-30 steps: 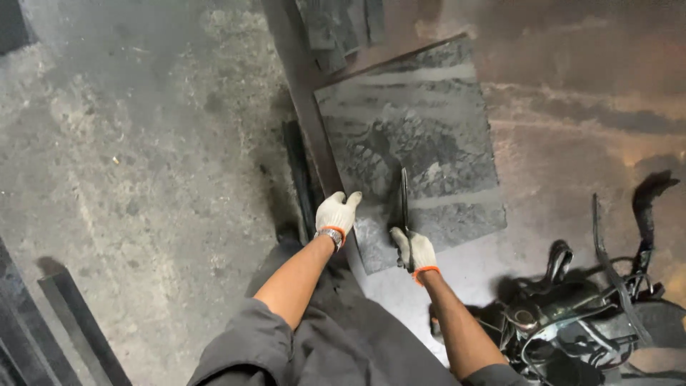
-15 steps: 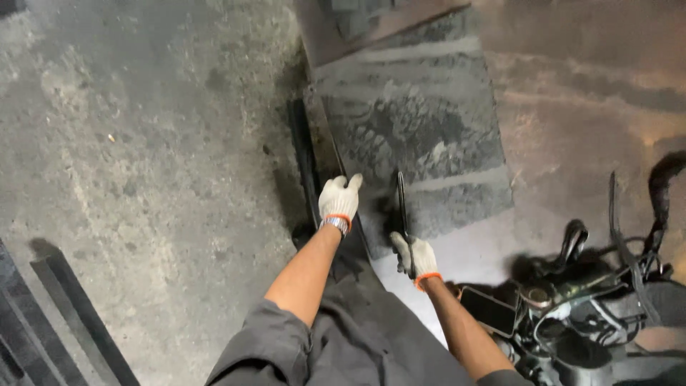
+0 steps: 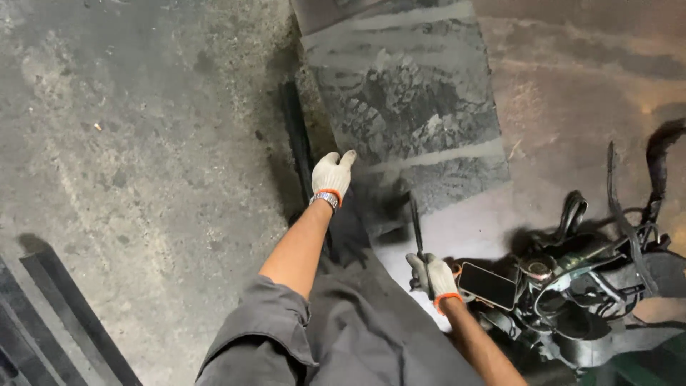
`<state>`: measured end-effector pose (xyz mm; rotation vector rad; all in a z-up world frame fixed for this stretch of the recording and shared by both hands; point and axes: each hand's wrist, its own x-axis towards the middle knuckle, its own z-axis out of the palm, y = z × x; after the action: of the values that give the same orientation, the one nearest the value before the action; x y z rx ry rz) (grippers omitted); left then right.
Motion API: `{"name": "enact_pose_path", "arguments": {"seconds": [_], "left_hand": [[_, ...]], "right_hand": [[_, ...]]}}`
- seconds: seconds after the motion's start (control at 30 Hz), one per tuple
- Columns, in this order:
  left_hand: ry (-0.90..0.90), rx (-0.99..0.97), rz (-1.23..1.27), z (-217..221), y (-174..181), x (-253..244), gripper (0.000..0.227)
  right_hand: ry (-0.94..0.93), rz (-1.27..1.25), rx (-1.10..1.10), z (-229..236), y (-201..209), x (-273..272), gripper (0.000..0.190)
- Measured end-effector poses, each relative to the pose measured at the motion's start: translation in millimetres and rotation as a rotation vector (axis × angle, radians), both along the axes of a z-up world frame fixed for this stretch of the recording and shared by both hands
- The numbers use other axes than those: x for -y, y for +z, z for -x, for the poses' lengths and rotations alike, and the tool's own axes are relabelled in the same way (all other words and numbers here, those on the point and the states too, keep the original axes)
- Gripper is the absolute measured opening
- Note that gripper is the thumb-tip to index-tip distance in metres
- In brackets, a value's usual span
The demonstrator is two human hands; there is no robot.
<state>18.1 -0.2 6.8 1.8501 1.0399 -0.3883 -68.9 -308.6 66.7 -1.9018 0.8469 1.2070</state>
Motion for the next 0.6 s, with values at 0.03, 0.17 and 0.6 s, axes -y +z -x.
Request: {"name": "enact_pose_path", "arguments": {"seconds": [0.03,0.17,0.6], "left_hand": [[-0.002,0.001,0.001,-0.1,3.5,4.5,0.063],[0.044,0.016,-0.038,10.5,5.5,17.5,0.062],[-0.243,-0.094,0.189,122.7,-17.6,87.1,0.075]], "right_hand": [[-0.002,0.001,0.001,5.1,9.9,4.7,0.038],[0.379,0.094,-0.062,8.9,46.3,6.1,0.051],[0.634,0.162,-0.261,34.1,46.5,32.5,0.037]]}}
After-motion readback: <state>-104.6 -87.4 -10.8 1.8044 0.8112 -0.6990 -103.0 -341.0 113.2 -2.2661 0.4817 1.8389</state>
